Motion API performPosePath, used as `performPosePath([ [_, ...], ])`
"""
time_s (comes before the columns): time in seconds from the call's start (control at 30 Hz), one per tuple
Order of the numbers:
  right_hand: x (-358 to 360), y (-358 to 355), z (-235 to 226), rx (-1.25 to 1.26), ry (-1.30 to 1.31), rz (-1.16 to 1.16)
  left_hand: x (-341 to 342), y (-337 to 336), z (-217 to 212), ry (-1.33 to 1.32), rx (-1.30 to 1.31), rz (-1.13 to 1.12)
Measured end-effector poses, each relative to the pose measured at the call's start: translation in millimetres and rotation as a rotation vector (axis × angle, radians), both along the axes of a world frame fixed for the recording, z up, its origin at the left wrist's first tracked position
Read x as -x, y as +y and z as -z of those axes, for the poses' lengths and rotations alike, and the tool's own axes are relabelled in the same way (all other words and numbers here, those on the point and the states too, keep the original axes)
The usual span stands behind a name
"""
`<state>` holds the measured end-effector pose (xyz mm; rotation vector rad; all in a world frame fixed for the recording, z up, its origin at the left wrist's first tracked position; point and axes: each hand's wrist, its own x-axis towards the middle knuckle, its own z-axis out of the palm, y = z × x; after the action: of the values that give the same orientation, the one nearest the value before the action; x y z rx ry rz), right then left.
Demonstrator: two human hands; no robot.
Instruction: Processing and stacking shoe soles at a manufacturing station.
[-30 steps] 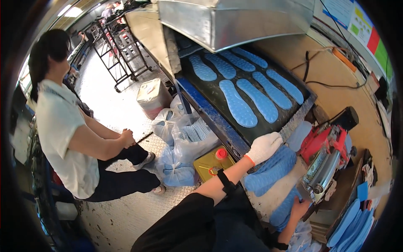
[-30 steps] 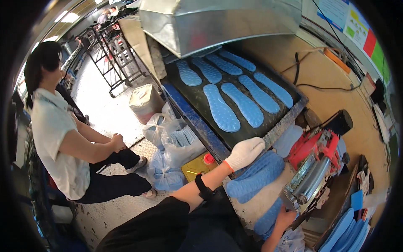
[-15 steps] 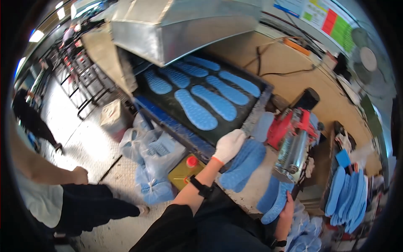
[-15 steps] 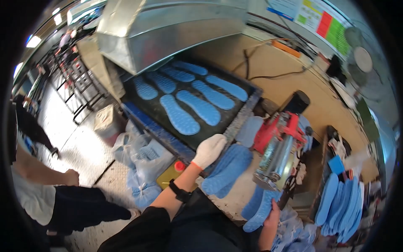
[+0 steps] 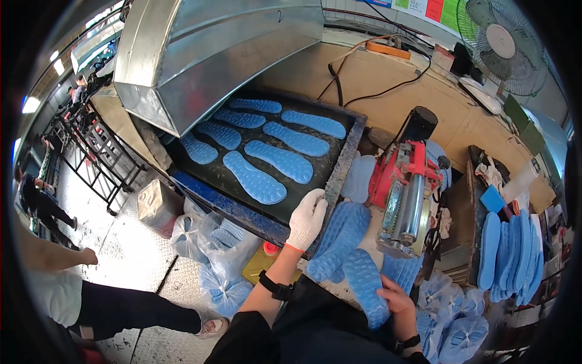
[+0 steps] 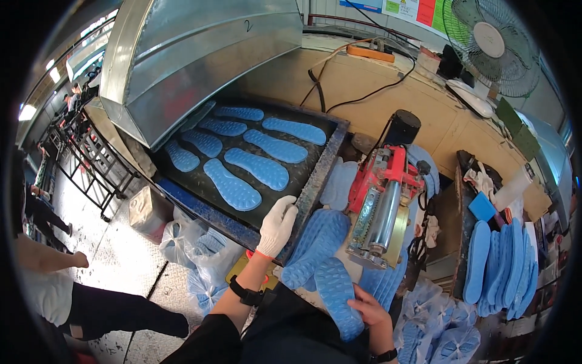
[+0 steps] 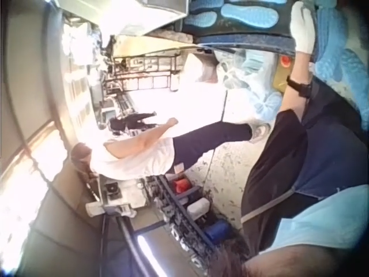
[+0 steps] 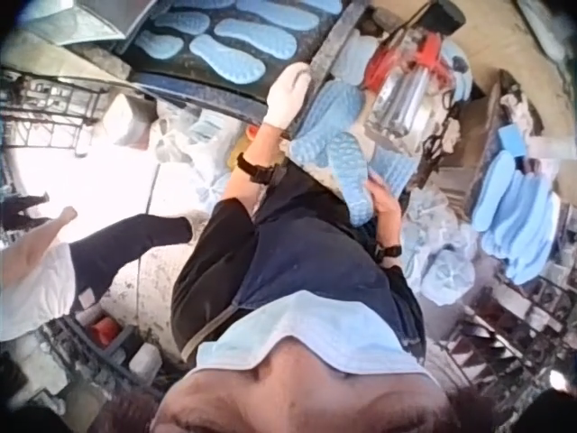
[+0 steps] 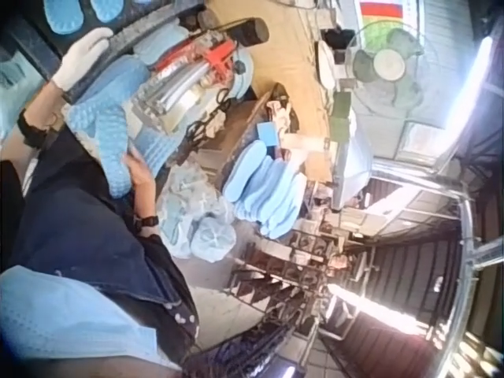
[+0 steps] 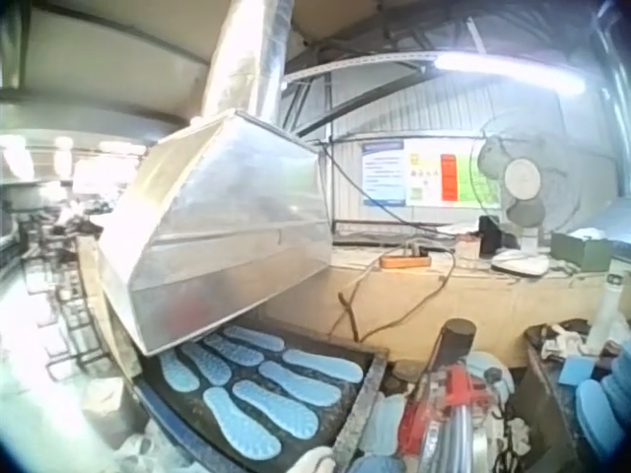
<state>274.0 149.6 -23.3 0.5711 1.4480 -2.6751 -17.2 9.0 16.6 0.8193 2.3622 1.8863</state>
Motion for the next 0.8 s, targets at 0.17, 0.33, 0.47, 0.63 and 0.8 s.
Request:
performPosePath([
  [0.17,-6.0,13.3,-4.0,-0.097,0.061,-0.104,29.4,15.5,-27.1,0.411,0.091,0.083],
  [0.33,-17.3,23.9,7.3,-0.133,0.051,-0.046,90.7,54.5,-27.1,0.841,0.511,0.151],
  [0.47,-27.0,29.4,15.9,-0.121,0.049,0.041,133.1,82.6,5.0,0.929,0.768,0.137],
  [0.63,-37.8,40.7,19.0,-0.055,0.016,0.129,149.6,97.5,12.3,0.942,0.772,0.044],
  [0.8,-39.7,50.0,20.1,-0.073,-0.027,0.189,152.2,104.5,2.8,0.986,0.714,0.032],
])
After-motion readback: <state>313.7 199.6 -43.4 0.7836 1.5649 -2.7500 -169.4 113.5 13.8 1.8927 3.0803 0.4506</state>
